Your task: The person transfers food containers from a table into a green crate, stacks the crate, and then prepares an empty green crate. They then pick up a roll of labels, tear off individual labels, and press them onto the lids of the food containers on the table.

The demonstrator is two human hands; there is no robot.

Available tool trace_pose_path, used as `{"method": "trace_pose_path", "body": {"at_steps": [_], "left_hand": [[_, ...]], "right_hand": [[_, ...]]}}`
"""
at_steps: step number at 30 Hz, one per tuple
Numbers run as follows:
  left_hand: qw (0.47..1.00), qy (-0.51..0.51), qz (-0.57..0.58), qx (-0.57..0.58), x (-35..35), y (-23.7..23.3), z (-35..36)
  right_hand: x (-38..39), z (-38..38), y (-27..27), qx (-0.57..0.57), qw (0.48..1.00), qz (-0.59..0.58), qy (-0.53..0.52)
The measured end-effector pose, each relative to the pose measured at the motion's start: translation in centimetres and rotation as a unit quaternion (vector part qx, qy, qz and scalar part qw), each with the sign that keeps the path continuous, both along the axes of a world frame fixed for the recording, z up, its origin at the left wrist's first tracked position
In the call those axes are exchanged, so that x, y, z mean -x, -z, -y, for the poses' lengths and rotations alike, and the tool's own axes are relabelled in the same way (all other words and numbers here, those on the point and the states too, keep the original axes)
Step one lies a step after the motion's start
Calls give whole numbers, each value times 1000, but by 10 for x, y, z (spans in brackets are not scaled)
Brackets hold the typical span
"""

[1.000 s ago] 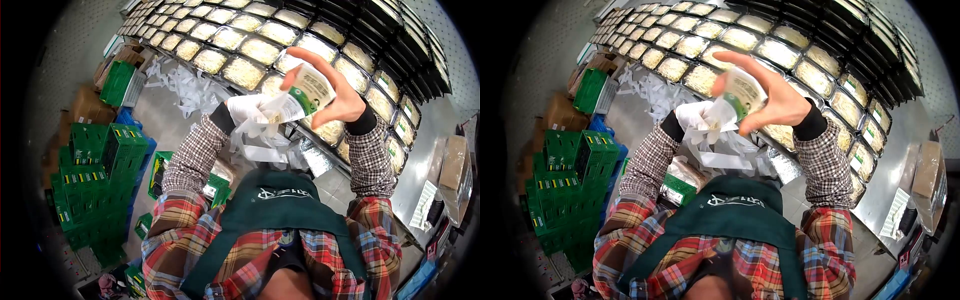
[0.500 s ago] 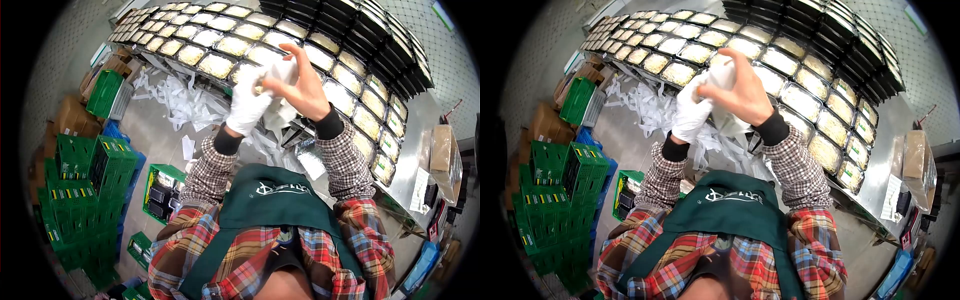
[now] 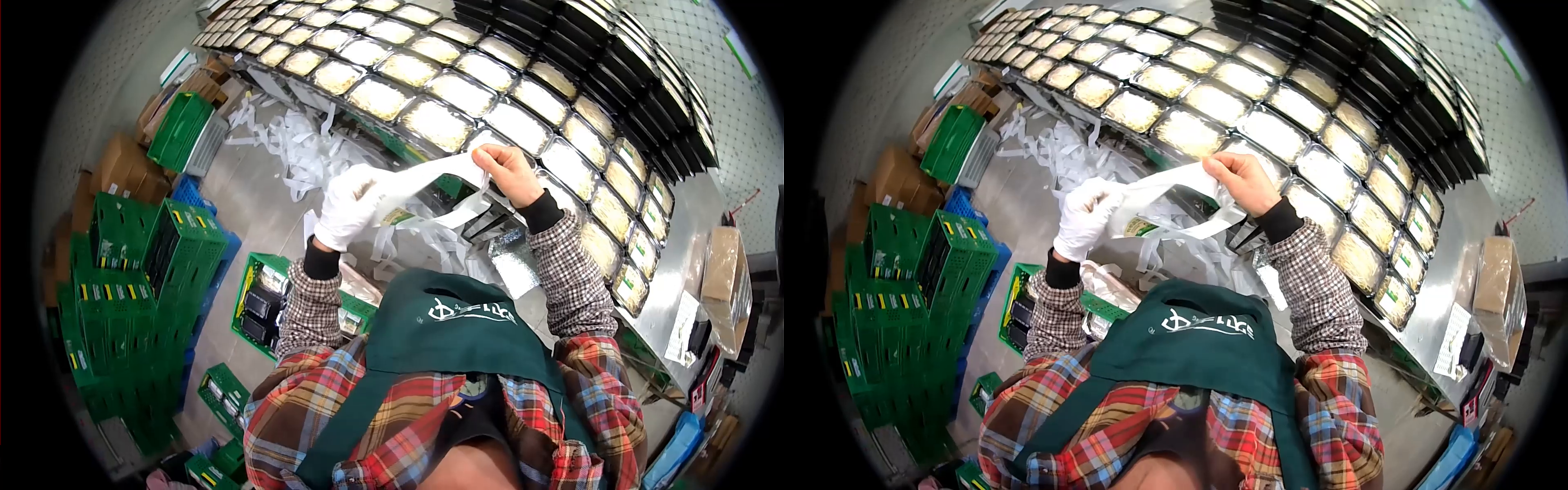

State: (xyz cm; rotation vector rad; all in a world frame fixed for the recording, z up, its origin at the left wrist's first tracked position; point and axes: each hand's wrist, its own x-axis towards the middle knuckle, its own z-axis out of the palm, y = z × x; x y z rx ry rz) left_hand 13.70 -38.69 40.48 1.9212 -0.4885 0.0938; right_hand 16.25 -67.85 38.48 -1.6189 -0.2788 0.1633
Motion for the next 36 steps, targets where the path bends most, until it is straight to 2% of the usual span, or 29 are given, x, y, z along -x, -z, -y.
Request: {"method": "trace_pose_path", "body": {"at_steps": [2, 4, 6, 7, 8, 9, 10, 11, 12, 13, 14, 15, 16, 17, 18, 19, 20, 22, 23, 24, 26, 27, 28, 29, 30, 31, 33, 35, 36], "left_hand": [[999, 7, 17, -46, 20, 0, -6], [997, -44, 45, -37, 39, -5, -5], [970, -102, 160, -149, 51, -10, -14], [946, -130, 216, -207, 58, -13, -20], [946, -128, 240, -174, 64, -18, -26], [956, -182, 196, -122, 79, -21, -38], [957, -236, 154, -69, 97, -24, -53], [957, -283, 57, 25, 108, -1, -74], [937, -325, -36, 124, 113, 21, -92], [933, -332, -77, 116, 118, 16, -98], [913, -303, -127, 243, 118, 17, -96], [866, -316, -129, 366, 114, 24, -87], [805, -320, -121, 485, 104, 30, -77], [809, -244, -103, 525, 94, 24, -72], [807, -163, -91, 560, 86, 10, -68], [850, -75, -4, 521, 77, -15, -60], [823, -6, 1, 568, 66, -17, -68], [777, 147, 37, 611, 47, -18, -64], [782, 195, 32, 592, 38, -22, -57], [744, 264, 7, 614, 26, -17, -47], [776, 212, 4, 594, 6, -20, -22], [702, 30, -157, 693, -6, 1, -22], [786, 40, -80, 612, -10, -14, -8], [879, 79, -62, 466, -18, 13, -8], [924, 61, -46, 374, -11, 21, 2], [953, 37, -30, 298, -3, 12, 21], [968, 3, -13, 249, 9, 3, 41], [938, -58, 9, 340, 6, -20, 35], [933, -80, 13, 351, 10, -26, 15]], "right_hand": [[-4, -23, 6, -21, 999, 3, 37], [-14, -44, 14, -24, 998, -27, 49], [-21, -80, 16, -119, 987, -70, 76], [-24, -97, 17, -106, 986, -54, 118], [-30, -110, 20, -94, 982, -38, 160], [-67, -74, 51, -56, 979, 61, 184], [-87, -47, 58, -89, 977, 56, 184], [-107, -22, 64, -123, 974, 52, 183], [-110, -22, 35, -220, 962, -58, 152], [-104, -40, 2, -217, 964, -8, 152], [-93, -63, -14, -216, 963, 35, 158], [-100, -87, 14, -123, 986, 100, 58], [-86, -116, 5, -23, 994, 97, -39], [-72, -145, -3, 85, 979, 113, -144], [-58, -174, -12, 174, 943, 143, -243], [-51, -177, 11, 183, 923, 250, -230], [-43, -173, -1, 118, 932, 202, -276], [-24, -163, -14, 34, 916, 62, -394], [-13, -160, -20, 61, 920, 64, -382], [-3, -156, -25, 89, 924, 68, -366], [14, -141, -34, 200, 946, 90, -238], [24, -132, -36, 143, 976, 80, -145], [32, -123, -37, 82, 993, 71, -49], [34, -117, -28, -42, 995, 74, 48], [34, -109, -29, -77, 983, 115, 119], [36, -105, -41, -5, 980, 137, 147], [51, -100, -63, 124, 958, 203, 160], [51, -104, -38, 97, 973, 202, 61], [50, -106, -18, 80, 976, 201, 9]]}}
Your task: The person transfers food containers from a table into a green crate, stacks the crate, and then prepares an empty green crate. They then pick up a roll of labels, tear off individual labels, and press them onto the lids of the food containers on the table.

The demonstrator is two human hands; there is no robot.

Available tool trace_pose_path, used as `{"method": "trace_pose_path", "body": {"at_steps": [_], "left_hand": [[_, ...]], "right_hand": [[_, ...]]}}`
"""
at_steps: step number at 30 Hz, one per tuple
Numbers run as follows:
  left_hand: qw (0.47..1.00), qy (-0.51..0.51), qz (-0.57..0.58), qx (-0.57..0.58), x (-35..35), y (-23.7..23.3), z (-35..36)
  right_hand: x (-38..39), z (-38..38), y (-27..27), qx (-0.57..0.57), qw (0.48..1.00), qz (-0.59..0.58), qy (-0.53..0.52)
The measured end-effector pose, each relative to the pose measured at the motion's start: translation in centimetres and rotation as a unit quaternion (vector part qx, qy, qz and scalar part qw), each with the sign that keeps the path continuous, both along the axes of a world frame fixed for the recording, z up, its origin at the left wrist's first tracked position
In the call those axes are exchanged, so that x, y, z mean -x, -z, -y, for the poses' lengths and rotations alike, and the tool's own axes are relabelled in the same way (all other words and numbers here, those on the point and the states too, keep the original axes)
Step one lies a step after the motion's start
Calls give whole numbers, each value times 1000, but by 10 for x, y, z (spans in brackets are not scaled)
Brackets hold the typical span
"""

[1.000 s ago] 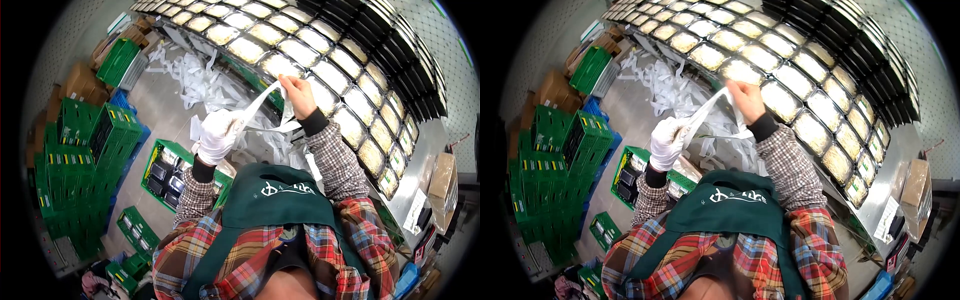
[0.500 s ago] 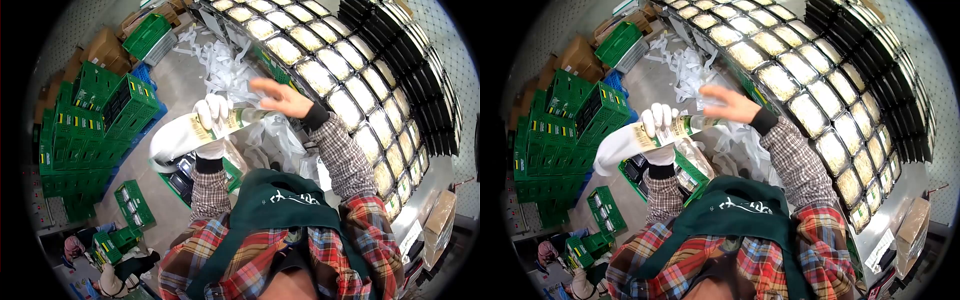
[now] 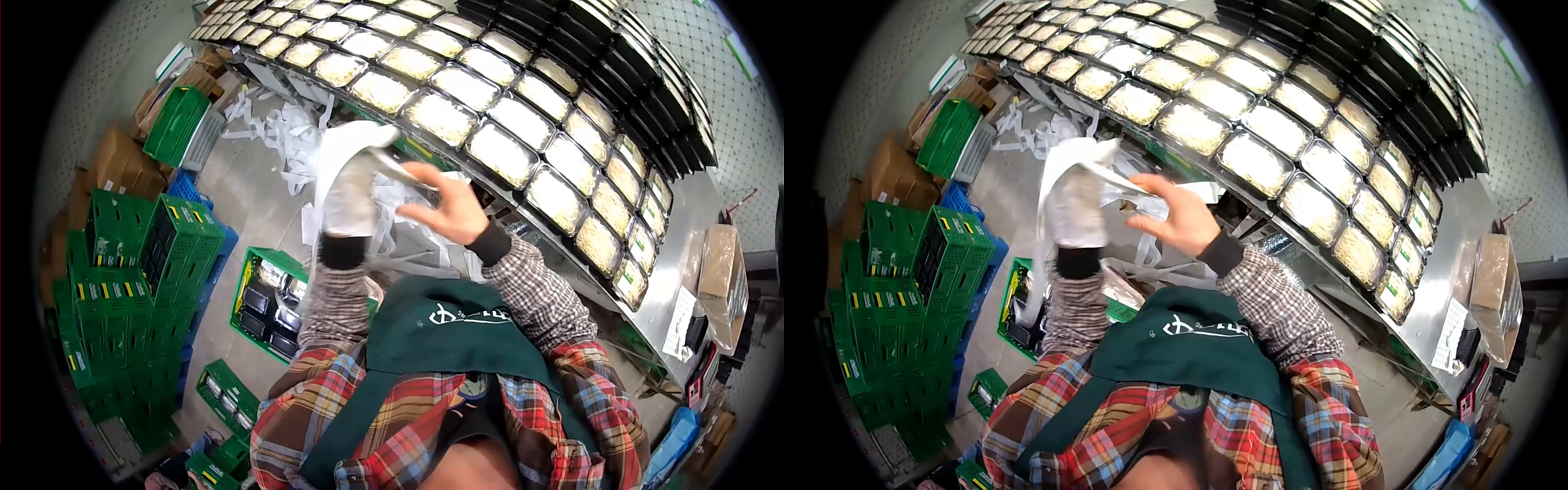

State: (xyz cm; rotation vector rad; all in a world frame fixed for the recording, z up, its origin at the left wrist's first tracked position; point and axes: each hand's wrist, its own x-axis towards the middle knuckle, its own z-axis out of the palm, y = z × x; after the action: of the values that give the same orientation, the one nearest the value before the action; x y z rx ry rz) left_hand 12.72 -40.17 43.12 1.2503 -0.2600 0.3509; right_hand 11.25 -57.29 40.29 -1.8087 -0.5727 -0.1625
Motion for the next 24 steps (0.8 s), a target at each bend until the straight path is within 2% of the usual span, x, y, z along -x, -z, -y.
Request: {"method": "trace_pose_path", "body": {"at_steps": [1, 3, 5, 6, 8, 10, 11, 12, 13, 14, 15, 16, 18, 20, 23, 24], "left_hand": [[1000, -21, -3, 11, 4, -7, -20], [962, 96, 35, 254, -2, -14, -76], [939, 164, 125, 273, 5, -16, -166], [941, 156, 143, 265, 32, -34, -203], [961, -64, 137, 230, 88, -49, -253], [937, -290, 96, 171, 129, -59, -280], [945, -280, 81, 149, 153, -69, -293], [914, -385, 103, 77, 170, -64, -299], [898, -422, 79, 94, 186, -64, -307], [881, -456, 53, 113, 199, -63, -310], [865, -489, 21, 106, 208, -56, -310], [851, -515, -31, 96, 210, -57, -290], [841, -528, -50, 109, 230, -32, -306], [850, -490, -91, 171, 266, -15, -333], [878, -424, -56, 214, 353, 1, -403], [897, -389, -45, 206, 384, -1, -421]], "right_hand": [[-5, 9, 21, 139, 990, -6, -18], [-15, 15, 66, 209, 977, 28, 40], [-21, 9, 117, 260, 959, 68, 86], [-26, 4, 141, 276, 955, 56, 94], [-41, -13, 190, 290, 952, 37, 97], [-41, -33, 218, 349, 933, -30, 78], [-38, -44, 220, 350, 935, -22, 52], [-35, -54, 223, 352, 935, -16, 30], [-35, -66, 238, 335, 942, -35, 15], [-30, -76, 253, 302, 950, -48, 60], [-31, -79, 270, 179, 961, -161, 135], [-36, -78, 299, 50, 939, -269, 208], [-59, -43, 356, -106, 825, -452, 322], [-84, 1, 409, -67, 681, -616, 391], [-106, 21, 410, -129, 709, -557, 412], [-113, 22, 414, -127, 729, -560, 373]]}}
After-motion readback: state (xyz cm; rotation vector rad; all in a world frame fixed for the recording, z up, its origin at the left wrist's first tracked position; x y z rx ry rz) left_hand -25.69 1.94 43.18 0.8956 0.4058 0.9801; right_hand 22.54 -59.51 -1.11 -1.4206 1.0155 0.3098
